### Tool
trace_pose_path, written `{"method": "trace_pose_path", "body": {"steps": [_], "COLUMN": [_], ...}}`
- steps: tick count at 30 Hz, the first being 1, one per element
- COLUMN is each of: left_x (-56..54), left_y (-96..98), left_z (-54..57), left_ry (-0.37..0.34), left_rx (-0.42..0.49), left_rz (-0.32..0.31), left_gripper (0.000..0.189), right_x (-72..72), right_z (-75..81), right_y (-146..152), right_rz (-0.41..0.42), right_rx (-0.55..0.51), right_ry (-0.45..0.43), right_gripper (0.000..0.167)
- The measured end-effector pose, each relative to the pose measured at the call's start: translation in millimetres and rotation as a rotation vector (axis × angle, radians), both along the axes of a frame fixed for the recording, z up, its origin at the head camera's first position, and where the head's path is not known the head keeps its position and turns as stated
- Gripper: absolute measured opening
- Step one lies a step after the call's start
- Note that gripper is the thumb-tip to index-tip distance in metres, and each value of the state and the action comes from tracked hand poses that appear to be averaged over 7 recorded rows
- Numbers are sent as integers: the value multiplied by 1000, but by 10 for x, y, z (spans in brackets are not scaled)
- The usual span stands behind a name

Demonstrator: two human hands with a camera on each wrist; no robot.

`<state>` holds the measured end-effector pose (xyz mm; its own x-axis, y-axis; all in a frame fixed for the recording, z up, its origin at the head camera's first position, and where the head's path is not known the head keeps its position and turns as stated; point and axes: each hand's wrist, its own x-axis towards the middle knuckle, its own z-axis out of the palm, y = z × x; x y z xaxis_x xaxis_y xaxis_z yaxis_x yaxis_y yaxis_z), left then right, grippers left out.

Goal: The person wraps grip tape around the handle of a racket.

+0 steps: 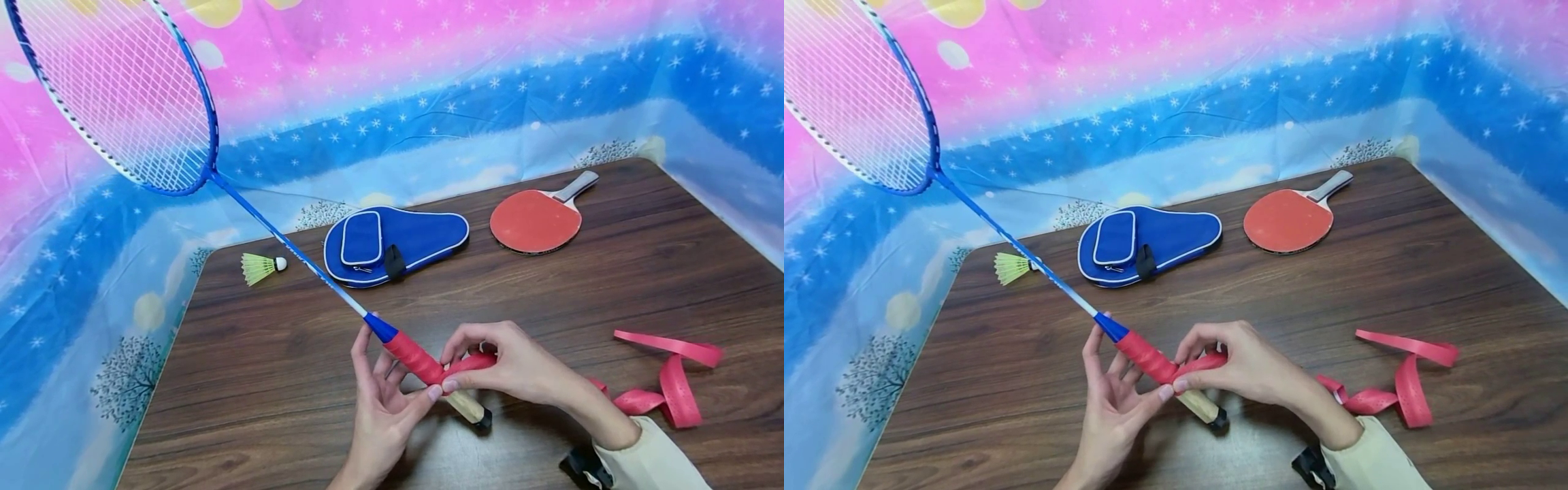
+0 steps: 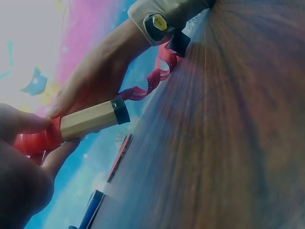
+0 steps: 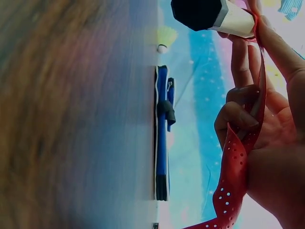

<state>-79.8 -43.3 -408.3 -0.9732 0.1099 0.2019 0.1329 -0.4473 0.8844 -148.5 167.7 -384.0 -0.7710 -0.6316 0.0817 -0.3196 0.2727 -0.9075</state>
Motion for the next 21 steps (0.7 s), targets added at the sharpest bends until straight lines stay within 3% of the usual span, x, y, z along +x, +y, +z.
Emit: {"method": "trace_pose_path", "body": {"steps": [6, 15, 21], "left_x": [9, 7, 3], "left_y": [-24, -22, -28], "left_z": [53, 45, 55], "left_ry": [-68, -41, -61], "left_rx": [-75, -29, -17], "left_rz": [21, 25, 37], "left_gripper": [106, 106, 106], "right_x": [10, -6, -20], "right_z": [-3, -16, -19], "right_y": [-1, 15, 42], "right_rz": [11, 63, 70], "right_rx": [-3, -64, -63], "right_ry": [-1, 43, 61], "right_gripper": [18, 13, 13]}}
